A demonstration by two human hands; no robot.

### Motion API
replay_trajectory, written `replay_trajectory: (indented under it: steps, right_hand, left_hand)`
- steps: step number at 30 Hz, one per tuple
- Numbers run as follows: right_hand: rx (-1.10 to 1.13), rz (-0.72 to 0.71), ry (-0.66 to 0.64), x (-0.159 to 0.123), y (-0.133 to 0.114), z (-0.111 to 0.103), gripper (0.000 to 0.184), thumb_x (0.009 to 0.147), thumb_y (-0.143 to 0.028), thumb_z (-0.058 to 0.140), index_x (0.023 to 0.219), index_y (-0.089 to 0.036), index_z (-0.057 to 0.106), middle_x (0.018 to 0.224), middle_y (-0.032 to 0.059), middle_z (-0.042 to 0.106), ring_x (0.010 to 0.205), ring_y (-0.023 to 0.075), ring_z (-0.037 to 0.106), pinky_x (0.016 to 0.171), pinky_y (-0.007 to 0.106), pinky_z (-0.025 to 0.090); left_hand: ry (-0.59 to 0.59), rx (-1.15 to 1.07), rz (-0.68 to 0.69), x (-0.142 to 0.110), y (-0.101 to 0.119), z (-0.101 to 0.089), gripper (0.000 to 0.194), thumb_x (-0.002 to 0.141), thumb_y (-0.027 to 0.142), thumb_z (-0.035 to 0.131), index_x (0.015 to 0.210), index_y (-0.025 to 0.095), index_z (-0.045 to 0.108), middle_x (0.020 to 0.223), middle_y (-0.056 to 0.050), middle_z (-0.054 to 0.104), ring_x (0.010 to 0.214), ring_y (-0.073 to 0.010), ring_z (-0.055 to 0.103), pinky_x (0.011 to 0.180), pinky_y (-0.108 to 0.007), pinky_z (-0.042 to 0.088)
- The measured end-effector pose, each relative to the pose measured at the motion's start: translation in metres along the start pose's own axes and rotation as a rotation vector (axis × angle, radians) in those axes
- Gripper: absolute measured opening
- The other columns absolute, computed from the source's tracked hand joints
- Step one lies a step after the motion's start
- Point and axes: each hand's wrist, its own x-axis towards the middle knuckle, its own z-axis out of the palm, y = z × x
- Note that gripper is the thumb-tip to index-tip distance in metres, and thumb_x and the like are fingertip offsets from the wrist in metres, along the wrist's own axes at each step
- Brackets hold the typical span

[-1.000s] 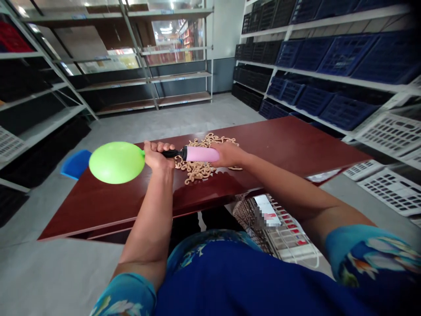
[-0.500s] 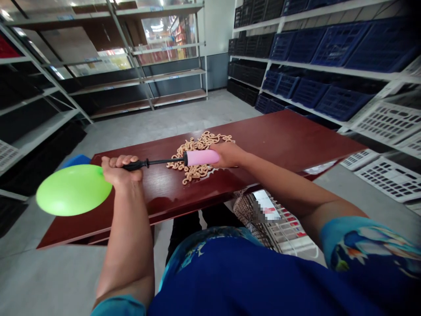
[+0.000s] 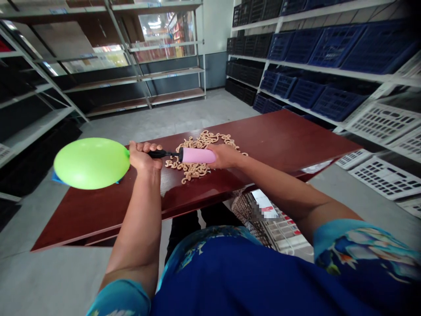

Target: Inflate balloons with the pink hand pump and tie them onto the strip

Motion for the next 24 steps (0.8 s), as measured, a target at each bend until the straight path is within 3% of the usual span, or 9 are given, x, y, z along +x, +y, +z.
replay_trajectory:
  steps: [5, 8, 18, 21, 24]
  right_hand:
    - [0.024, 0.038, 0.017, -0.010, 0.024, 0.003, 0.055, 0.065, -0.054, 0.057, 0.112, -0.025, 0.051, 0.098, 0.0051, 0.063, 0.084, 0.0206, 0.057, 0.067, 0.029, 0.037]
    - [0.041, 0.032, 0.027, -0.010, 0.029, 0.004, 0.054, 0.065, -0.054, 0.057, 0.111, -0.025, 0.051, 0.097, 0.0046, 0.063, 0.083, 0.0200, 0.057, 0.066, 0.028, 0.037]
    - [0.007, -0.040, 0.086, 0.025, -0.003, -0.001, 0.053, 0.064, -0.052, 0.058, 0.107, -0.021, 0.052, 0.097, 0.0064, 0.063, 0.084, 0.0212, 0.057, 0.067, 0.028, 0.036]
    - [0.025, -0.047, 0.081, 0.023, 0.000, 0.000, 0.053, 0.063, -0.051, 0.059, 0.107, -0.021, 0.052, 0.097, 0.0057, 0.063, 0.084, 0.0207, 0.057, 0.066, 0.027, 0.036]
    - [0.020, -0.047, 0.067, 0.014, 0.012, 0.001, 0.052, 0.065, -0.050, 0.058, 0.108, -0.022, 0.052, 0.098, 0.0056, 0.063, 0.084, 0.0201, 0.057, 0.067, 0.027, 0.036]
  left_hand:
    - [0.047, 0.068, 0.069, 0.015, 0.034, 0.001, 0.035, 0.085, 0.031, 0.036, 0.062, 0.019, 0.012, 0.044, 0.007, 0.019, 0.035, -0.0074, 0.030, 0.044, -0.024, 0.033]
    - [0.041, 0.086, 0.100, 0.016, 0.040, 0.005, 0.034, 0.084, 0.030, 0.037, 0.062, 0.020, 0.013, 0.044, 0.007, 0.019, 0.035, -0.0073, 0.029, 0.043, -0.024, 0.033]
    - [-0.047, 0.050, 0.084, -0.005, -0.017, 0.023, 0.042, 0.082, 0.043, 0.044, 0.060, 0.020, 0.017, 0.045, 0.007, 0.023, 0.037, -0.0071, 0.033, 0.043, -0.022, 0.035]
    - [-0.049, 0.045, 0.059, -0.005, -0.022, 0.021, 0.042, 0.082, 0.044, 0.043, 0.060, 0.020, 0.017, 0.045, 0.007, 0.022, 0.037, -0.0070, 0.033, 0.043, -0.022, 0.035]
    - [-0.021, 0.049, 0.041, 0.003, -0.011, 0.014, 0.041, 0.083, 0.041, 0.041, 0.060, 0.020, 0.015, 0.045, 0.007, 0.020, 0.036, -0.0073, 0.032, 0.043, -0.022, 0.036]
